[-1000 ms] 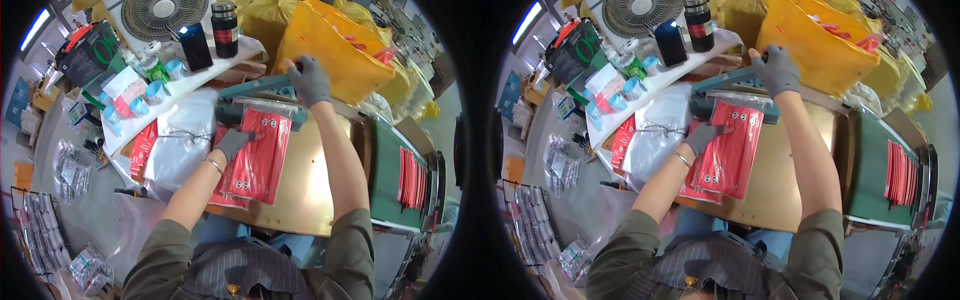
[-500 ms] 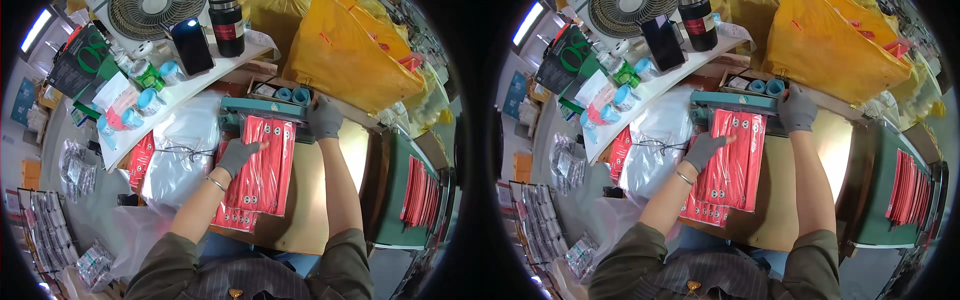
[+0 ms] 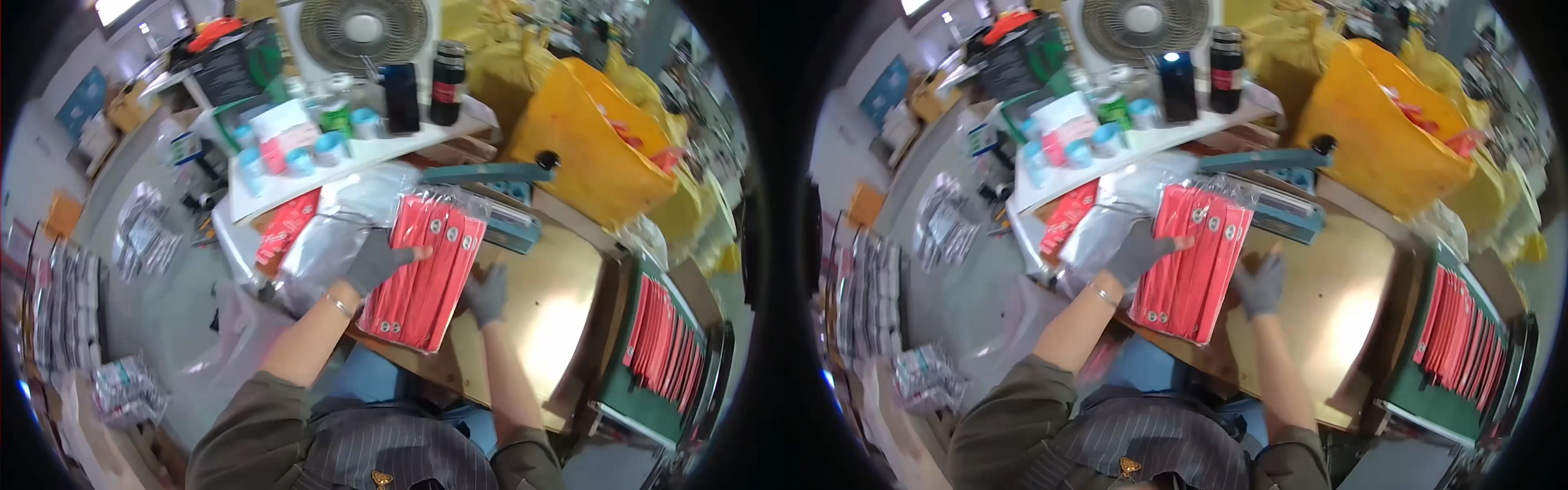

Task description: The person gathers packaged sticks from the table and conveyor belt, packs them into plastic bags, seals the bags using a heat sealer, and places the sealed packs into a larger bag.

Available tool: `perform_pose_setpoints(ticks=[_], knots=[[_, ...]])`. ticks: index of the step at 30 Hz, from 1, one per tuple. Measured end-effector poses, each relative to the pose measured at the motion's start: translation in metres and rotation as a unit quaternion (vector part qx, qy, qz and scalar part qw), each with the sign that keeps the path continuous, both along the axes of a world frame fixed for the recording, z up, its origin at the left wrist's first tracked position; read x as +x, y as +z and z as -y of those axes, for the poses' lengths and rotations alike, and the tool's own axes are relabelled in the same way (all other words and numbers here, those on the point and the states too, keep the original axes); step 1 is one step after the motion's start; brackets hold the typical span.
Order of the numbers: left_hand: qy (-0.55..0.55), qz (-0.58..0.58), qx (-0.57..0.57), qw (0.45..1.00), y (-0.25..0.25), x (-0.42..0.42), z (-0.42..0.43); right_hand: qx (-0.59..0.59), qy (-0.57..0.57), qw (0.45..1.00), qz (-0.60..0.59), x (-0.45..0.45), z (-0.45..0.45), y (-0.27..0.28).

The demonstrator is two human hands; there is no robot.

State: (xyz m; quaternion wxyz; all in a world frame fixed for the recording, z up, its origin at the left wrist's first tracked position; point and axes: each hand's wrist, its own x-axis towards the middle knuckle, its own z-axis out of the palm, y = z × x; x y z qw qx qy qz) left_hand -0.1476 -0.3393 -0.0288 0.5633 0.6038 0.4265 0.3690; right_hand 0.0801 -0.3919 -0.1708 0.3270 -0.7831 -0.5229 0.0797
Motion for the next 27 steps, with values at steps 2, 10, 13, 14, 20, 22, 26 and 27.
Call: perform_pose_setpoints(ticks=[2,10,13,14,20,22,26,27], knots=[[0.05,-0.063,-0.011,0.997,0.027,-0.045,0.04,0.035,0.021,0.998,0.042,-0.06,0.009,-0.005],[0.255,0.002,0.065,0.965,0.016,-0.192,0.127,-0.01,0.201,0.784,-0.587,-0.082,0.041,0.106],[0.256,0.044,-0.11,0.959,-0.002,-0.203,0.16,-0.069,0.234,0.744,-0.622,-0.124,0.089,0.139],[0.26,0.051,-0.059,0.962,-0.017,-0.185,0.161,-0.09,0.25,0.744,-0.613,-0.141,0.098,0.124],[0.344,-0.025,0.041,0.938,0.024,-0.289,0.192,-0.194,0.387,0.68,-0.592,-0.249,0.057,0.128],[0.392,-0.349,0.18,0.832,0.021,-0.362,0.202,-0.15,0.441,0.713,-0.524,-0.298,0.036,0.174],[0.352,-0.702,0.155,0.6,-0.039,-0.438,0.249,-0.328,0.464,0.455,-0.686,-0.396,0.0,0.215],[0.393,-0.6,0.046,0.695,-0.061,-0.447,0.252,-0.315,0.465,0.454,-0.691,-0.42,0.003,0.213]])
